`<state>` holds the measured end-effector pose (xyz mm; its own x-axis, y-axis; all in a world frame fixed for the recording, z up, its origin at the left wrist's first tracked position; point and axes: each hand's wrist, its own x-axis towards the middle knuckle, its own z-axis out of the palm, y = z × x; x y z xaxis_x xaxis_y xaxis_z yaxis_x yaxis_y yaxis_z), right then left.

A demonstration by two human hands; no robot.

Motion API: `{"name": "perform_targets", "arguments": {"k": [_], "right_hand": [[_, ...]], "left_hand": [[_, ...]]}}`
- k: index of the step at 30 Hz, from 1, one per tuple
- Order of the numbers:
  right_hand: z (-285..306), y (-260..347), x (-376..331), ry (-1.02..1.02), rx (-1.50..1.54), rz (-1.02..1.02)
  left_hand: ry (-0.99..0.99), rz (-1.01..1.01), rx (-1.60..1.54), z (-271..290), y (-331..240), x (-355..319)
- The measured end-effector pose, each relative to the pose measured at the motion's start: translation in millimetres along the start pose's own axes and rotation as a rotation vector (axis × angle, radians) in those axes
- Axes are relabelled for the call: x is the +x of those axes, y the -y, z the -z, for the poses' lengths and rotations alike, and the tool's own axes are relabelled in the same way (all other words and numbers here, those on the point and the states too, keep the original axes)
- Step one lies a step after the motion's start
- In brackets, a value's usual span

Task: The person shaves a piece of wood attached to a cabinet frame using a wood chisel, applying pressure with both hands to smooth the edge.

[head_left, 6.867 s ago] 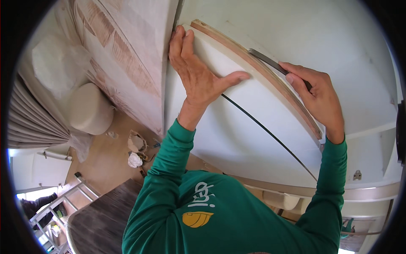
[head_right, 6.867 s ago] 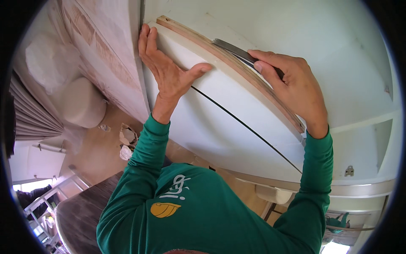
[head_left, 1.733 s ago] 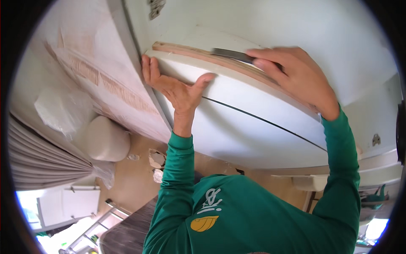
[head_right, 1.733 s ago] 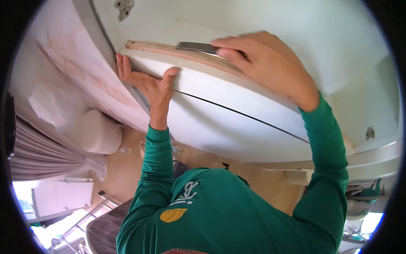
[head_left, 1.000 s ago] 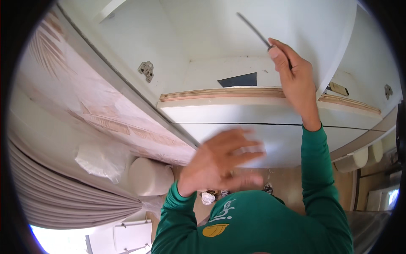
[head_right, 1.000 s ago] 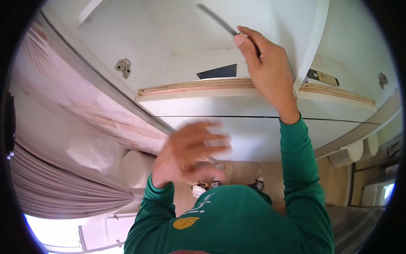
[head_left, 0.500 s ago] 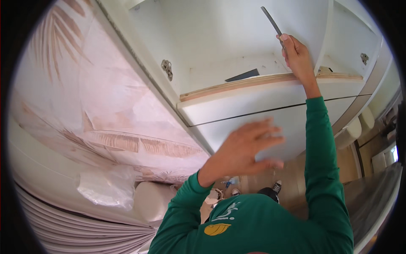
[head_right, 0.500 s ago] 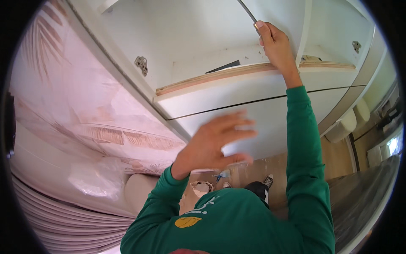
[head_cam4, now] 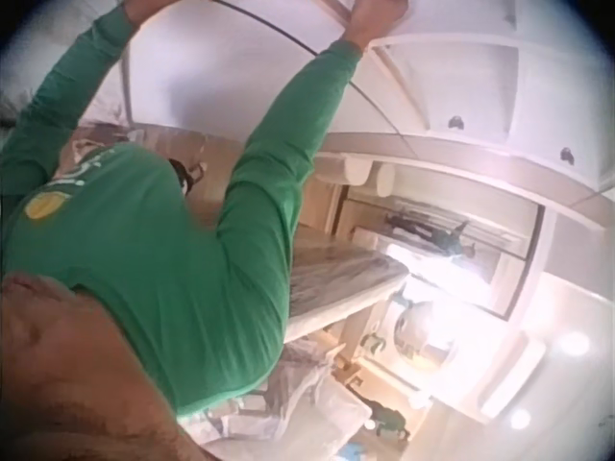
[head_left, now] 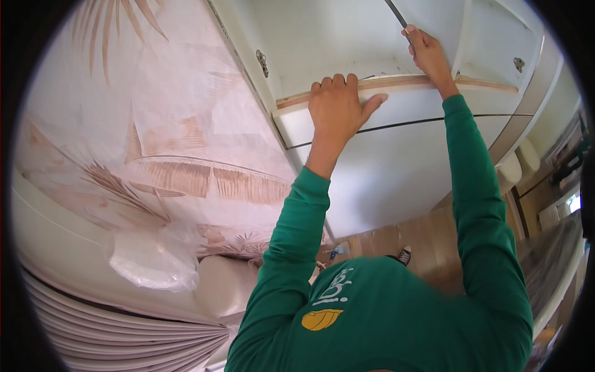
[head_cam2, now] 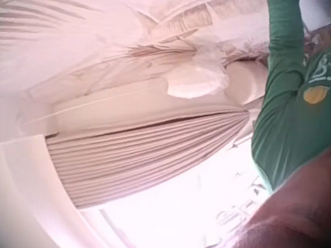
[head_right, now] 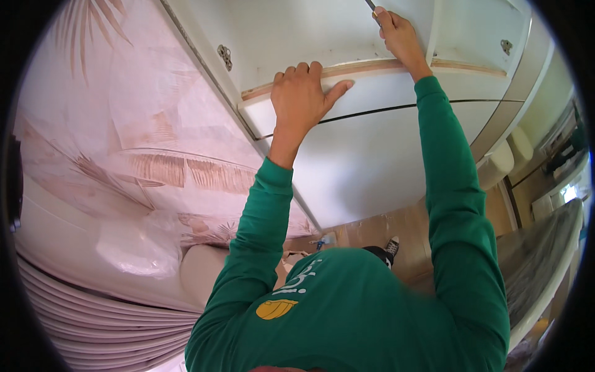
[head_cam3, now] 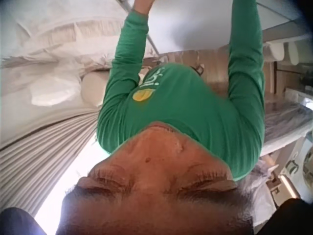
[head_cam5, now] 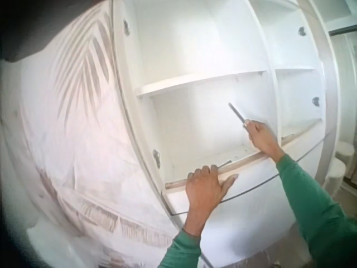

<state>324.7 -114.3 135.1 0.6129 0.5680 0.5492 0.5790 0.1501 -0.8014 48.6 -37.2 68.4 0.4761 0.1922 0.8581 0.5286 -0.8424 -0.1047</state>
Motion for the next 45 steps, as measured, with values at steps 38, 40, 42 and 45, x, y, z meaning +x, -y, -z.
{"name": "perform_targets", "arguments": {"k": [38, 40, 42, 45], "right_hand": [[-10, 11, -18, 0.030, -0.423, 0.130], [-10, 6, -16, 0.037, -0.415, 0.126], [-10, 4, -14, 0.029, -0.440, 0.174], [-9, 3, -13, 0.061, -0.484, 0.141]], "left_hand": [[-0.007, 0.033, 0.000, 48, 39, -65], [-0.014, 0.037, -0.012, 48, 39, -65], [-0.014, 0.046, -0.019, 49, 39, -66], [-0.006, 0.061, -0.030, 49, 37, -66]]}}
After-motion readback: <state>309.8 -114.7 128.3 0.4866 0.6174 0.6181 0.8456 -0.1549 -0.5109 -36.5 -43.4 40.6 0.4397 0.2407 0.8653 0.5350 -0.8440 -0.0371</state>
